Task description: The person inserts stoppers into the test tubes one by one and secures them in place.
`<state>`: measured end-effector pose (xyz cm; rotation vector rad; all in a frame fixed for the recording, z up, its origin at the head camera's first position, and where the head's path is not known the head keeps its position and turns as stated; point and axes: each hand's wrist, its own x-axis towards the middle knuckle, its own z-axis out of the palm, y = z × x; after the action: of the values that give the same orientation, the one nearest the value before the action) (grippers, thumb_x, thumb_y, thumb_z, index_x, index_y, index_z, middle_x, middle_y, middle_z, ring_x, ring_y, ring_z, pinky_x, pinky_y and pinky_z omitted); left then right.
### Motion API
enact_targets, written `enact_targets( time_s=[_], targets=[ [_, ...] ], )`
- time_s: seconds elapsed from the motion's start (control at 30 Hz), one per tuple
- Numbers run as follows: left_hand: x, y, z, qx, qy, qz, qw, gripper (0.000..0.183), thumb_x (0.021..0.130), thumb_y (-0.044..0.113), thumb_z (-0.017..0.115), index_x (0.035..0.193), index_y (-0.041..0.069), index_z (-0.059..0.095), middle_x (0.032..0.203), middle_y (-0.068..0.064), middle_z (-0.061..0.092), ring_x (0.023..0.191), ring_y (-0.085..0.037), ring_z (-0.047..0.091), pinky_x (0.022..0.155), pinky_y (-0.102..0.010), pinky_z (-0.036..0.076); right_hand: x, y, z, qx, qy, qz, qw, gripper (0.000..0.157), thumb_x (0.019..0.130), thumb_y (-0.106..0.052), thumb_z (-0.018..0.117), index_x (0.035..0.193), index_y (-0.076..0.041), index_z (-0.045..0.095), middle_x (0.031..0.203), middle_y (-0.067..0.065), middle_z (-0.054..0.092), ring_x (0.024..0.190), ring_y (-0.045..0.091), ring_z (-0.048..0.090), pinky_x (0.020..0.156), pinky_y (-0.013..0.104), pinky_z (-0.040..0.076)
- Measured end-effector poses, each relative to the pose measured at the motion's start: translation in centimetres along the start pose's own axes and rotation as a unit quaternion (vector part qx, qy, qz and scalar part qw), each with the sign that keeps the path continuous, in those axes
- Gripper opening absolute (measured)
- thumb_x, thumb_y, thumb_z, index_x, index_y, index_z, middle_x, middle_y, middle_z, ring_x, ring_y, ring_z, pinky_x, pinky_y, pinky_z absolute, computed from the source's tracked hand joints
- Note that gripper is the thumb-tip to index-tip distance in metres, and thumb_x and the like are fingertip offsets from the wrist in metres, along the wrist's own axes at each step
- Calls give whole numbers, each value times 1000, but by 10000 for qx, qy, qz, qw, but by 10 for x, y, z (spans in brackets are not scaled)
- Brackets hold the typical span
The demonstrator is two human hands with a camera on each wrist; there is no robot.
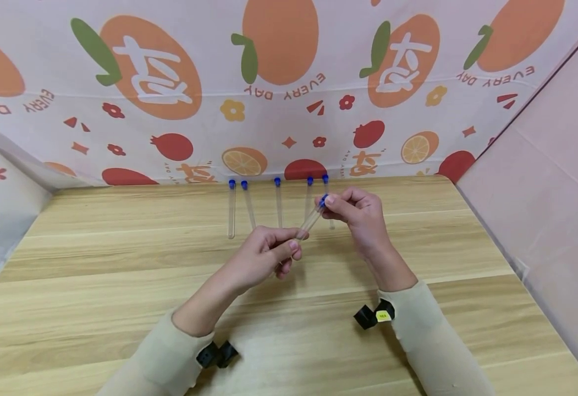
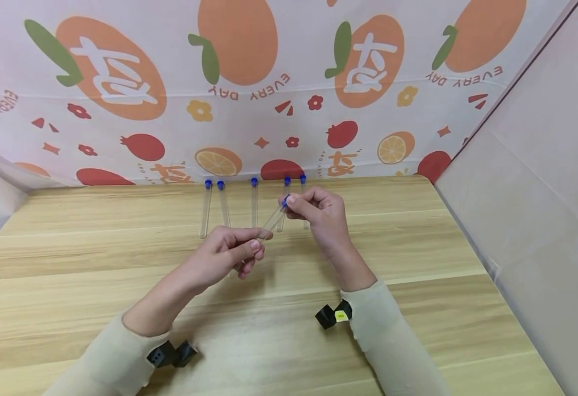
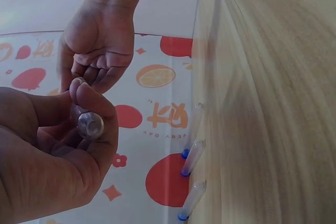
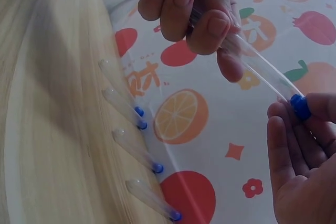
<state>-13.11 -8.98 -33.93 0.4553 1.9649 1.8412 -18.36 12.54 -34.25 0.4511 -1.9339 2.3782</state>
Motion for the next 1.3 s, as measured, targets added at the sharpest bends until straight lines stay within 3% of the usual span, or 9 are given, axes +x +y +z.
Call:
enact_targets(
  time_s=[0.3, 0.87, 1.3],
  targets=[
    [-1, 1, -2, 219, -73, 137, 9996, 30, 105, 4, 47, 127, -8, 62, 78, -5, 60, 56, -11, 50, 47, -24, 45, 1, -3, -6, -338, -403, 68, 9986, 19, 95, -5, 64, 77, -10, 65, 89, 1, 77, 88, 17, 74, 80, 32, 60],
    [-8, 5, 7, 403, 5, 76, 9992, 29, 105, 5, 46, 124, -8, 64, 76, -6, 58, 54, -13, 47, 46, -23, 42, -3, -9, -19, -365, -1060, -177, 9935, 17, 93, -1, 65, 78, -7, 67, 93, 4, 78, 90, 18, 73, 80, 33, 61],
    [0, 15, 5, -94, -74, -189, 9997, 31, 107, 14, 46, 129, -1, 62, 83, -6, 60, 62, -13, 51, 53, -24, 48, 5, -21, -16, -330, -820, 107, 9960, 7, 96, -11, 67, 90, -7, 68, 96, 6, 77, 88, 17, 73, 80, 34, 61]
  ],
)
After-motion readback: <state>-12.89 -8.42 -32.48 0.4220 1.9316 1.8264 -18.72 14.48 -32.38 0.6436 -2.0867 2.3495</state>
